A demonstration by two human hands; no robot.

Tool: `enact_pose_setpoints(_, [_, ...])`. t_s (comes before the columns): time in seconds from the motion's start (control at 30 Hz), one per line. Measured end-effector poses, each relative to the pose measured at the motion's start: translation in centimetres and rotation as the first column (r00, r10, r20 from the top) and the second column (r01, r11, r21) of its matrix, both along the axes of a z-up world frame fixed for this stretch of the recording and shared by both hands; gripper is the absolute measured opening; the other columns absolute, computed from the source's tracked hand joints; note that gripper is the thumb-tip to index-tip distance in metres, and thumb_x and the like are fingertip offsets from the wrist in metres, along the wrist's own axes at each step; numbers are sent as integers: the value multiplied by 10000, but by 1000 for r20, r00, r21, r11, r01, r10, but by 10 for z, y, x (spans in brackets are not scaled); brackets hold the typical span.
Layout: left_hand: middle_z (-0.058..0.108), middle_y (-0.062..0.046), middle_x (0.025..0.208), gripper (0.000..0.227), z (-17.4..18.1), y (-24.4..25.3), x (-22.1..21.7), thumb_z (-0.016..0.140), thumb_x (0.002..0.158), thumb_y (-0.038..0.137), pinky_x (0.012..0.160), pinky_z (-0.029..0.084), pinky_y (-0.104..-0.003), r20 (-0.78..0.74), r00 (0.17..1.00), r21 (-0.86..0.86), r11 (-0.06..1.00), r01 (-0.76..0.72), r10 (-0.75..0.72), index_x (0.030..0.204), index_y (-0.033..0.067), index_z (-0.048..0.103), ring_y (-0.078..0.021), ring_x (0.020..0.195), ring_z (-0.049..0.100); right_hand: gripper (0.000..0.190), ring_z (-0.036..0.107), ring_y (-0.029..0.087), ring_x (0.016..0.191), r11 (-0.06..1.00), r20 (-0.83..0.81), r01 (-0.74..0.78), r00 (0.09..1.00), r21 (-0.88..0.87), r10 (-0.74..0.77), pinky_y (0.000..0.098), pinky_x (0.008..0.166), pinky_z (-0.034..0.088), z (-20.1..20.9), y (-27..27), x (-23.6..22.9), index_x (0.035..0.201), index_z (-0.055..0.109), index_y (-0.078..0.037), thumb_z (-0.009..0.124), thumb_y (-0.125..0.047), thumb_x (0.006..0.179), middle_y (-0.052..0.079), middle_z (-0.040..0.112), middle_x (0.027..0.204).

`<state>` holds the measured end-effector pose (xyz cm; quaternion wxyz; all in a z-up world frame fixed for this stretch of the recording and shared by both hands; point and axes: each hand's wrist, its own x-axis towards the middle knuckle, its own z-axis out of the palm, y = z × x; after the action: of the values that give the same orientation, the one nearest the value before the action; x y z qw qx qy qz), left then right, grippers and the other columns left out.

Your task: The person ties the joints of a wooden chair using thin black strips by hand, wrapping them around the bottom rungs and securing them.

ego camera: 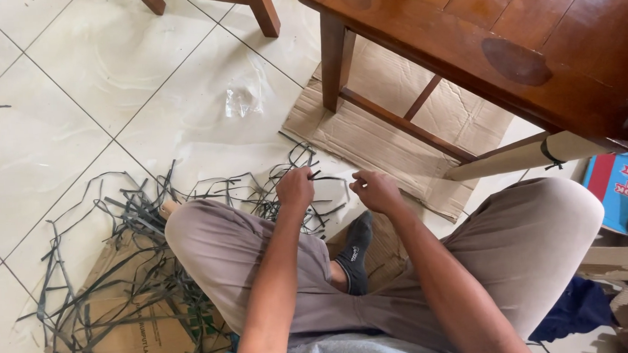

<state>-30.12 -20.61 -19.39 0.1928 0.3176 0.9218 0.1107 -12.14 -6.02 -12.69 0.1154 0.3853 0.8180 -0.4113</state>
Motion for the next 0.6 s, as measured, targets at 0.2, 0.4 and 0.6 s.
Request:
enact_pose_setpoints(0.2, [718, -39, 938, 91, 26, 5, 11, 680, 900, 223, 845, 599, -505, 8, 997, 32, 997, 74, -74, 949, 278, 733, -319, 988, 724, 442, 759, 269, 974, 957, -209, 134, 959, -259, -191, 388, 786, 636, -29, -5, -7, 1395, 618, -179, 610, -281, 964, 151, 711, 1274])
enact_pose_setpoints(0.4, [726, -71, 954, 112, 58, 11, 26, 672, 916, 178, 866, 597, -515, 67, 980, 165, 971, 173, -187, 997, 224, 734, -349, 994, 724, 389, 770, 226, 817, 919, -183, 158, 954, -360, -236, 357, 700, 639, -23, -5, -5, 1256, 710, -128, 574, -394, 1005, 127, 776, 1022])
enact_pose_setpoints(0.6, [729, -75, 981, 146, 12, 15, 20, 666, 911, 183, 880, 600, -520, 44, 971, 108, 968, 227, -233, 1032, 231, 733, -351, 1000, 726, 353, 689, 427, 1059, 984, -51, 180, 982, -13, -181, 547, 958, 541, -38, 9, 2, 1062, 779, -213, 533, -454, 981, 166, 762, 1014])
